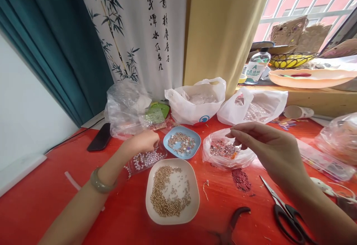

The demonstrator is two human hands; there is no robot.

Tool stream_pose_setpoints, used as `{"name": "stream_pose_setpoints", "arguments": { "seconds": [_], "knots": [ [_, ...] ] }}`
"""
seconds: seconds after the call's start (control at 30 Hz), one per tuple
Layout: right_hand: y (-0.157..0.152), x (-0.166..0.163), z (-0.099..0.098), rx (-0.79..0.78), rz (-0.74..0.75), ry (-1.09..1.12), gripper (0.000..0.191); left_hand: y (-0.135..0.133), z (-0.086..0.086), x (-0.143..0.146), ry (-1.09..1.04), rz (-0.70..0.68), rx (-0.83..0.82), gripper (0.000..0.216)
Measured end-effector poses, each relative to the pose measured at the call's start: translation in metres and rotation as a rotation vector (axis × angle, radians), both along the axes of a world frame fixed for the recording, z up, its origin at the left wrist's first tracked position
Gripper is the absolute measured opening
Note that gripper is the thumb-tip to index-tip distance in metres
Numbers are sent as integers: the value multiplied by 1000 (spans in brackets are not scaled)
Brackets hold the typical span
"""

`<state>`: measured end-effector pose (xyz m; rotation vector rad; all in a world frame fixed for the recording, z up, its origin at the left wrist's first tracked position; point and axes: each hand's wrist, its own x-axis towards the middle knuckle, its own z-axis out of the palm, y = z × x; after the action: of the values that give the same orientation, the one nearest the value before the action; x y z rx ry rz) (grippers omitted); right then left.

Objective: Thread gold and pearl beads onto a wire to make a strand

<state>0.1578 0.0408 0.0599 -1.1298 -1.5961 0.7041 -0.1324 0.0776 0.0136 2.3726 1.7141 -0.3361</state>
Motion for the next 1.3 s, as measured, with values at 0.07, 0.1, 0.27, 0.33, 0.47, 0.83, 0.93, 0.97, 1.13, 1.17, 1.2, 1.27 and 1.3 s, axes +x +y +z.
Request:
{"name": "stream_pose_setpoints", "arguments": {
  "seconds": [0.07, 0.1, 0.27, 0.33, 0.47, 0.83, 0.93, 0.97, 1.13, 1.17, 1.2, 1.27, 1.3],
  "knots": [
    [0, 0, 1, -6, -4, 1, 7, 1, -4, 2, 12, -15, 21, 11],
    [-1, 0, 1, -7, -5, -2, 7, 2, -6, 3, 17, -22, 29, 12],
    [-2, -1, 2, -1, 6, -20, 9, 2, -9, 5, 41, -57, 41, 15],
    [-1, 0, 1, -2, 15, -26, 10, 3, -10, 5, 42, -69, 38, 15],
    [0, 2, -1, -16, 44, -27, 10, 1, -6, 5, 47, -70, 45, 13],
    [0, -3, -4, -37, 98, -47, 11, -41, 9, 59, -322, -334, -71, 17],
    [-1, -5, -6, -53, 132, -55, 13, -40, -3, 66, -295, -399, -33, 18],
    [-1, -5, -6, -59, 140, -59, 13, -40, -6, 67, -283, -408, -16, 18],
    [0, -6, -7, -79, 172, -75, 13, -41, -11, 72, -284, -448, 20, 19],
    [1, -6, -8, -82, 181, -76, 13, -42, -12, 74, -278, -455, 21, 19],
    [1, -6, -8, -87, 192, -77, 13, -42, -13, 75, -269, -461, 24, 20],
    [2, -5, -9, -96, 207, -83, 13, -43, -17, 78, -245, -473, 37, 19],
    [2, -5, -9, -100, 211, -87, 13, -43, -18, 80, -232, -480, 44, 19]
  ]
}}
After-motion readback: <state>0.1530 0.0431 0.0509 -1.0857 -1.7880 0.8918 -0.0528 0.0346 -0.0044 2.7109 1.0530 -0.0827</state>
